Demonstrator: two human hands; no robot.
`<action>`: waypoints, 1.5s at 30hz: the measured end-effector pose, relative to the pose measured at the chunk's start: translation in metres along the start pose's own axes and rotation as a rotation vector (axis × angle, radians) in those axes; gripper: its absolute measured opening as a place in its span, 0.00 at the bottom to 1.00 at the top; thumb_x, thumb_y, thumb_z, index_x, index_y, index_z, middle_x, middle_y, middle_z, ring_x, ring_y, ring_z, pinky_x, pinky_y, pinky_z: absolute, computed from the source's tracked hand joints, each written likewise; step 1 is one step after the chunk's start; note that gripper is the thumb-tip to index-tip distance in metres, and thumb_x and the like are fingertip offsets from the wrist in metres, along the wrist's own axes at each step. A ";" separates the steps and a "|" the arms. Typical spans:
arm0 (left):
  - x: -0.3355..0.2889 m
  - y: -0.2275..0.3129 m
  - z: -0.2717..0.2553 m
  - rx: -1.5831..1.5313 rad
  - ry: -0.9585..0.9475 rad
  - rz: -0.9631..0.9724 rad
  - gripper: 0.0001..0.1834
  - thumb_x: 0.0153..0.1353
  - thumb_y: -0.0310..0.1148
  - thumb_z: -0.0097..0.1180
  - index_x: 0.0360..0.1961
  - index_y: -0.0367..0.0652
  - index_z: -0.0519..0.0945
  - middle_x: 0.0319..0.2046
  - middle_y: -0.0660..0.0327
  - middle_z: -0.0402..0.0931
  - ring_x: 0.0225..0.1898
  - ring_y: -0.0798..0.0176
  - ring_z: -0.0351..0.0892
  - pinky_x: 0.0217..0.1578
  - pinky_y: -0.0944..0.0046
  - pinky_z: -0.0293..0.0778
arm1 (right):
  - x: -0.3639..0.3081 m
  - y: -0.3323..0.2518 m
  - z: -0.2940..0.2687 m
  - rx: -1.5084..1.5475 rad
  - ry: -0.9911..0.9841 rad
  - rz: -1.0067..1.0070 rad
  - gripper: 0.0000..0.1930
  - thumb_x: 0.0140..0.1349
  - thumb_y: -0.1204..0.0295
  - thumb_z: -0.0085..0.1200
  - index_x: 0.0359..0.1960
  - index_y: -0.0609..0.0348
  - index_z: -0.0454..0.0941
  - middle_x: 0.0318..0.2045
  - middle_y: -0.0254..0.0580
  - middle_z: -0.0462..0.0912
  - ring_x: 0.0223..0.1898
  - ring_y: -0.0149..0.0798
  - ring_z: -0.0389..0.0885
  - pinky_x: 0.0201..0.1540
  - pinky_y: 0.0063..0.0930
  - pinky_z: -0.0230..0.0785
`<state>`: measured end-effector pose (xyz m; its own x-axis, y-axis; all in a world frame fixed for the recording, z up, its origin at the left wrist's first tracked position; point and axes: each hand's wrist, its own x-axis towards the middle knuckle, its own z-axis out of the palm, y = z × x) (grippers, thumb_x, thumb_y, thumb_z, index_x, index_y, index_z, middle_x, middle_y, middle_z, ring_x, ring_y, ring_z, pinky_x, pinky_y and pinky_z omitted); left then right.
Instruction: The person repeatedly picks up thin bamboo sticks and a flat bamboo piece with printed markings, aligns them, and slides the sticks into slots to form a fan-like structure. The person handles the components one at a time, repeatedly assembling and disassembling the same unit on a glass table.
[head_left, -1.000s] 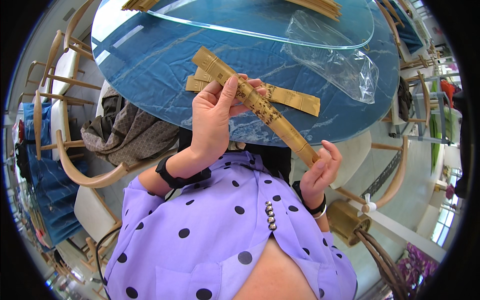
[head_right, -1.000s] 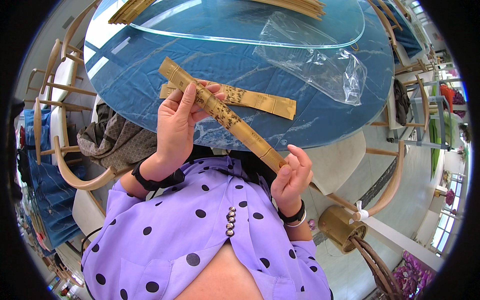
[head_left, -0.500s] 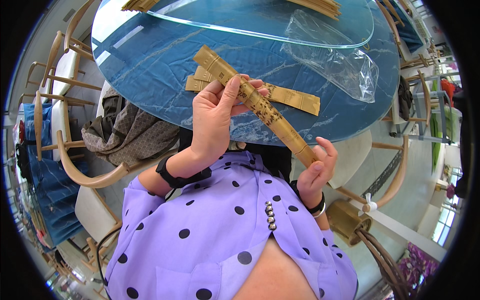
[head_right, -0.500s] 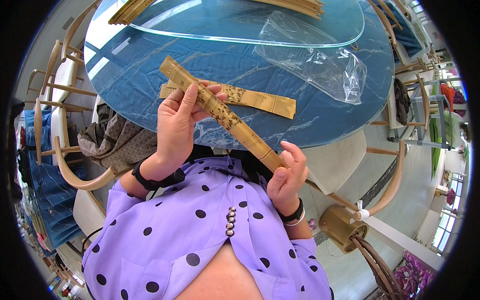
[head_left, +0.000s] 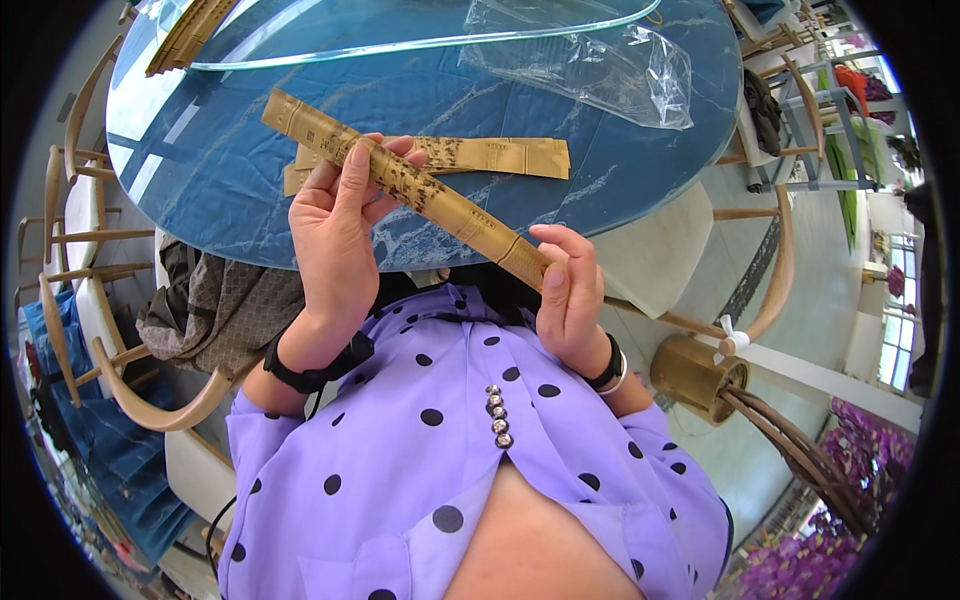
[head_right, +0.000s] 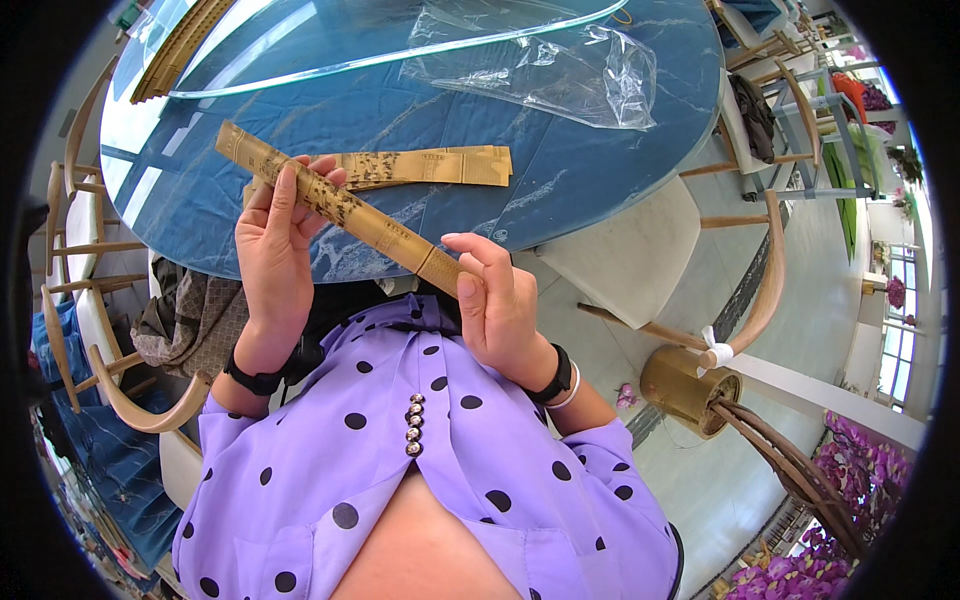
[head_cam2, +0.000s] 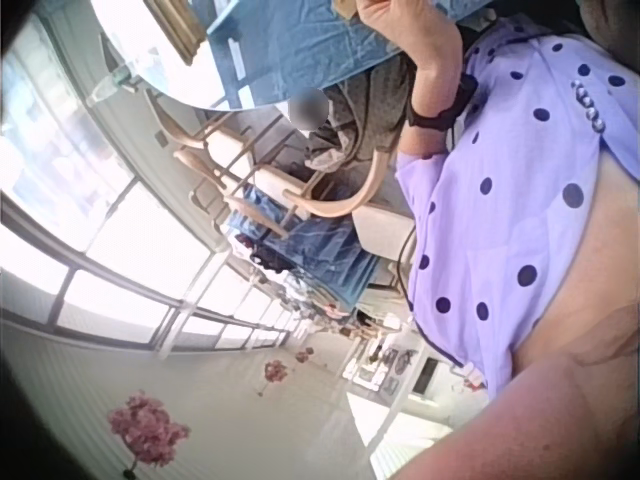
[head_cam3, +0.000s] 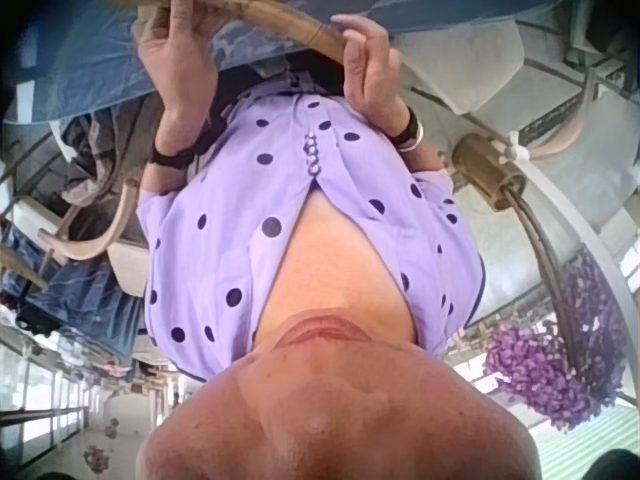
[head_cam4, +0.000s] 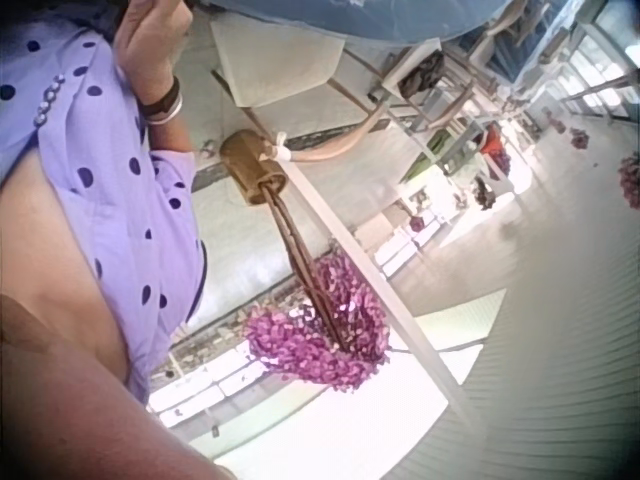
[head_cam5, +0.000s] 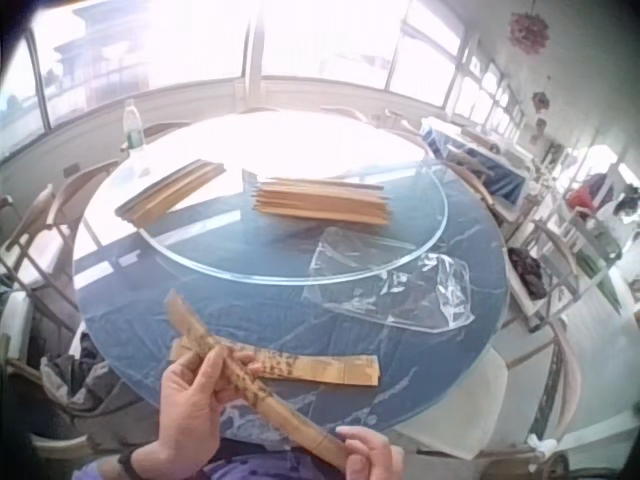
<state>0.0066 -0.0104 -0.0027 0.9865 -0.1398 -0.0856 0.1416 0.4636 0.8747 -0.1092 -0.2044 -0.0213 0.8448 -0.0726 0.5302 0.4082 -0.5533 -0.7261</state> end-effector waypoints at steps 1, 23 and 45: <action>0.003 0.002 -0.001 0.006 0.010 0.000 0.17 0.75 0.37 0.52 0.51 0.31 0.77 0.46 0.46 0.83 0.48 0.56 0.87 0.46 0.63 0.85 | 0.002 -0.004 0.000 0.049 -0.023 0.013 0.15 0.74 0.72 0.46 0.57 0.69 0.71 0.32 0.45 0.82 0.19 0.36 0.73 0.25 0.27 0.66; 0.015 -0.008 0.014 -0.221 0.015 0.108 0.18 0.79 0.37 0.42 0.60 0.35 0.72 0.40 0.54 0.81 0.33 0.70 0.81 0.38 0.63 0.86 | 0.010 -0.018 0.013 -0.042 -0.381 -0.286 0.23 0.50 0.78 0.66 0.51 0.66 0.83 0.34 0.42 0.89 0.33 0.40 0.88 0.36 0.28 0.82; 0.014 -0.010 0.012 -0.131 -0.024 0.026 0.18 0.78 0.35 0.44 0.60 0.36 0.73 0.43 0.50 0.82 0.33 0.69 0.83 0.34 0.63 0.87 | 0.021 -0.031 0.026 -0.290 -0.242 -0.376 0.13 0.40 0.71 0.74 0.28 0.55 0.83 0.25 0.32 0.80 0.23 0.33 0.78 0.27 0.28 0.66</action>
<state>0.0179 -0.0275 -0.0068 0.9880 -0.1459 -0.0508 0.1268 0.5777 0.8063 -0.0950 -0.1671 0.0012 0.7280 0.3497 0.5897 0.6149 -0.7135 -0.3360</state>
